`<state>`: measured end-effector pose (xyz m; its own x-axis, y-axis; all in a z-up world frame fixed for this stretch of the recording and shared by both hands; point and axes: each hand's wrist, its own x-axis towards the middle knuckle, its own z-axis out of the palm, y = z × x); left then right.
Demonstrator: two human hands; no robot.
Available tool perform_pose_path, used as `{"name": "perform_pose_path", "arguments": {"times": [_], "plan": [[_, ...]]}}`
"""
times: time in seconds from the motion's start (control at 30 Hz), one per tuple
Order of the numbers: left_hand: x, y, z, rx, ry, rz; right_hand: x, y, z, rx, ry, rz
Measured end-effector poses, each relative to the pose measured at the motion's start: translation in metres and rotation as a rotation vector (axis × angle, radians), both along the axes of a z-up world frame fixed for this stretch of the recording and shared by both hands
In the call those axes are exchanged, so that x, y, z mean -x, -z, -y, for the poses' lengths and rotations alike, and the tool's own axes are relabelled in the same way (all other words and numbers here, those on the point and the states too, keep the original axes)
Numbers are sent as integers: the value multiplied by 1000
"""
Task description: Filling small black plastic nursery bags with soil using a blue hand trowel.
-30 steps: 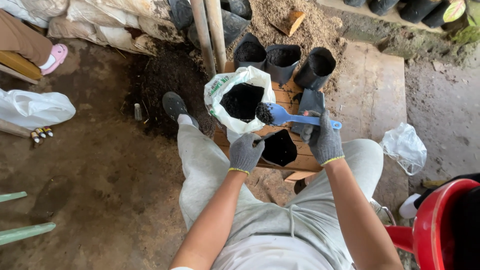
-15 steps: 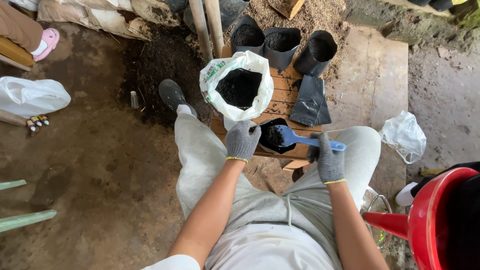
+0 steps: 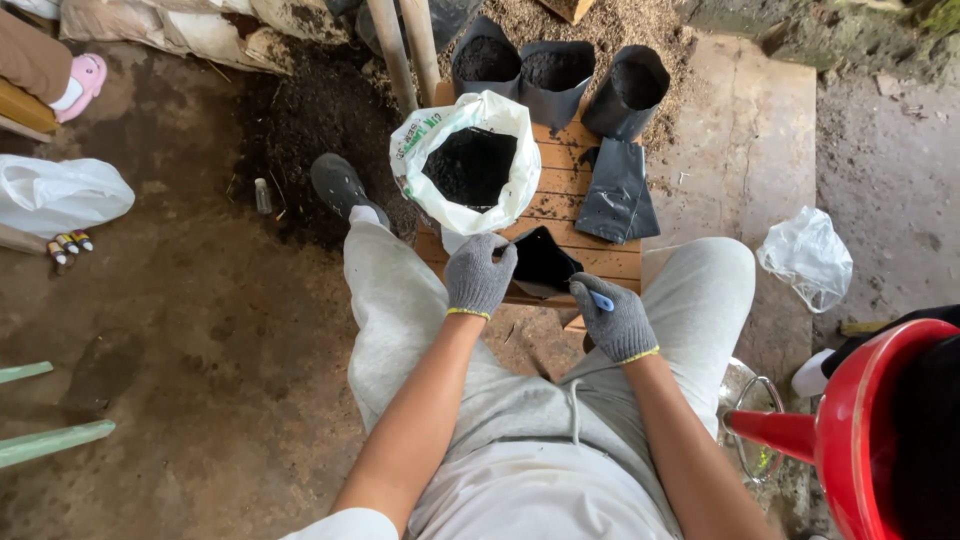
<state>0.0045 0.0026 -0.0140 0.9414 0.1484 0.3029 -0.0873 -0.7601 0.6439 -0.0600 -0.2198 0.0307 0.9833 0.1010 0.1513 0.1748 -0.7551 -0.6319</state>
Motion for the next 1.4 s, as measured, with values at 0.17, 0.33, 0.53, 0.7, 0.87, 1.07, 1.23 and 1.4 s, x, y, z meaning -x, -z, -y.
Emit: {"name": "perform_pose_path", "arguments": {"times": [0.17, 0.33, 0.53, 0.7, 0.87, 1.07, 1.23, 1.4], "plan": [[-1, -1, 2, 21, -12, 23, -2, -40, -13, -188, 58, 90], [-3, 0, 0, 15, 1, 8, -13, -36, -22, -262, 166, 116], [-3, 6, 0, 17, 15, 13, -17, -19, -38, -348, 257, -148], [-1, -1, 1, 45, 27, 13, -14, -7, -28, -401, 291, -212], [-2, -1, 3, 8, 23, 26, -11, -16, -20, -231, 220, -101], [-1, -1, -1, 24, 41, 3, -6, -10, -25, -272, 243, -64], [-2, 0, -2, 21, 46, 18, -11, -12, -22, -210, 225, -24], [0, 4, -3, 55, 64, 31, -9, -9, -23, -169, 207, -36]]}}
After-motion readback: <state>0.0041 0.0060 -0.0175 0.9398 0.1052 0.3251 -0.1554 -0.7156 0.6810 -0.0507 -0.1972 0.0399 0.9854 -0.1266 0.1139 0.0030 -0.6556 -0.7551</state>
